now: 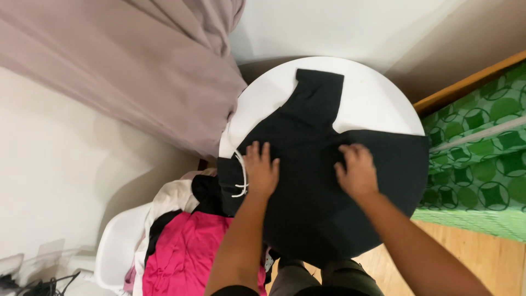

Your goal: The person folds a black hoodie, a pink t-shirt, and a black graphic t-shirt on a small white round table. They smooth and fold each garment by hand, then place the folded items onto a nearby chair.

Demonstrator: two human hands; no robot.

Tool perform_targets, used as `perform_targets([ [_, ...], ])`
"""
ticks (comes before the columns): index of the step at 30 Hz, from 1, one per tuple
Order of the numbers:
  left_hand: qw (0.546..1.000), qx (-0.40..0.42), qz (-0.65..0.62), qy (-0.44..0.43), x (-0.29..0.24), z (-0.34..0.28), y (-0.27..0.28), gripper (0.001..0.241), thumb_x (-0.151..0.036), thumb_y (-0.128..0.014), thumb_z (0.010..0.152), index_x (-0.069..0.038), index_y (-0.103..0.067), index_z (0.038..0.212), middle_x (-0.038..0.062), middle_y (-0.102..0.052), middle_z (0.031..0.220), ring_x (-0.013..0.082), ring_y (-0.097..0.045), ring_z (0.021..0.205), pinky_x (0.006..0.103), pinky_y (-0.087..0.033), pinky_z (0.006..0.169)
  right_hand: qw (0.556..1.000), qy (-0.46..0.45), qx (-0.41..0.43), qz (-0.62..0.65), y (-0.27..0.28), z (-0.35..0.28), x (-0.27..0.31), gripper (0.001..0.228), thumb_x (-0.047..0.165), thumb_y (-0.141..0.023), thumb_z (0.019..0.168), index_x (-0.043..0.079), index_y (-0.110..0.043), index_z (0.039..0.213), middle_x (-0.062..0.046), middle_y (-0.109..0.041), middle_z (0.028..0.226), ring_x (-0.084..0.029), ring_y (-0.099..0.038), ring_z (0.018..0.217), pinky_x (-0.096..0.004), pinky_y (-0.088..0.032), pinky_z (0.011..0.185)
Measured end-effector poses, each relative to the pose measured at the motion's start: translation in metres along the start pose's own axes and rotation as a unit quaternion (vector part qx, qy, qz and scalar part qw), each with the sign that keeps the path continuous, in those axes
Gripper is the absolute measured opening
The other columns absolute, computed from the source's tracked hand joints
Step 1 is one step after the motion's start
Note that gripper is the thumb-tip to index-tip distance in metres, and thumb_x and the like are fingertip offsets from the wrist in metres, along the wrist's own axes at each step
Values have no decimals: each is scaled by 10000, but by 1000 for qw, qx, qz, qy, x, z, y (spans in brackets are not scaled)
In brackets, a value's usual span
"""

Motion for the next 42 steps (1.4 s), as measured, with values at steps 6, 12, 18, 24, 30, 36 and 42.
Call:
perform_targets([
  [6,966,19,159,204,74,-19,68,541,-400,-647,921,-175,-567,1407,186,-468,1496,472,-351,1403,742,-198,1104,986,-19,138,-94,-9,-18,26,774,431,-763,866,235,-409,1526,-142,-222,1641,-395,-107,1551,-711,-221,1166],
  [12,987,-96,100,80,97,-14,70,331,-145,-677,855,-114,-714,1183,124,-675,1245,356,-569,1258,589,-409,1068,990,-2,105,-90,-22,-13,6,684,373,-756,867,241,-489,1483,-127,-314,1601,-362,-192,1537,-647,-266,1184],
  [18,990,-33,-104,-90,31,16,43,222,-37,-636,926,-75,-758,1108,119,-729,1072,350,-661,1050,436,-557,922,997,28,16,-72,-30,-28,11,421,302,-712,922,195,-660,1325,-102,-552,1417,-323,-461,1378,-537,-398,1122],
  [24,990,132,33,-29,11,22,44,329,-139,-661,920,-134,-709,1245,56,-643,1277,405,-548,1221,512,-500,982,997,58,-45,-37,-44,-43,-5,371,238,-722,895,134,-697,1250,-107,-602,1348,-324,-523,1310,-511,-435,1073],
  [30,984,154,73,-49,30,15,42,419,-231,-680,915,-155,-637,1325,55,-521,1449,465,-422,1337,617,-402,1025,990,102,-102,-9,-45,-54,-18,350,195,-715,907,92,-710,1241,-134,-621,1324,-332,-565,1268,-469,-476,1066],
  [36,989,95,97,-66,49,5,31,289,-150,-643,949,-144,-738,1221,73,-653,1301,395,-583,1213,484,-552,921,990,67,-119,-33,-48,-49,-21,271,205,-718,915,164,-753,1181,-67,-659,1226,-304,-587,1209,-488,-488,1000],
  [42,987,98,109,-68,54,-3,33,125,-154,-657,964,-119,-760,1027,71,-694,1074,328,-630,1083,437,-577,852,988,86,-119,-47,-40,-49,-17,132,206,-688,930,160,-743,1041,-40,-690,1173,-297,-605,1183,-499,-489,967],
])
Point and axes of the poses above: each hand's wrist, its own z-axis towards the middle knuckle, its own y-axis out of the back of the hand, x = y × z, the point moved 4 cm from there along z, towards the middle knuckle
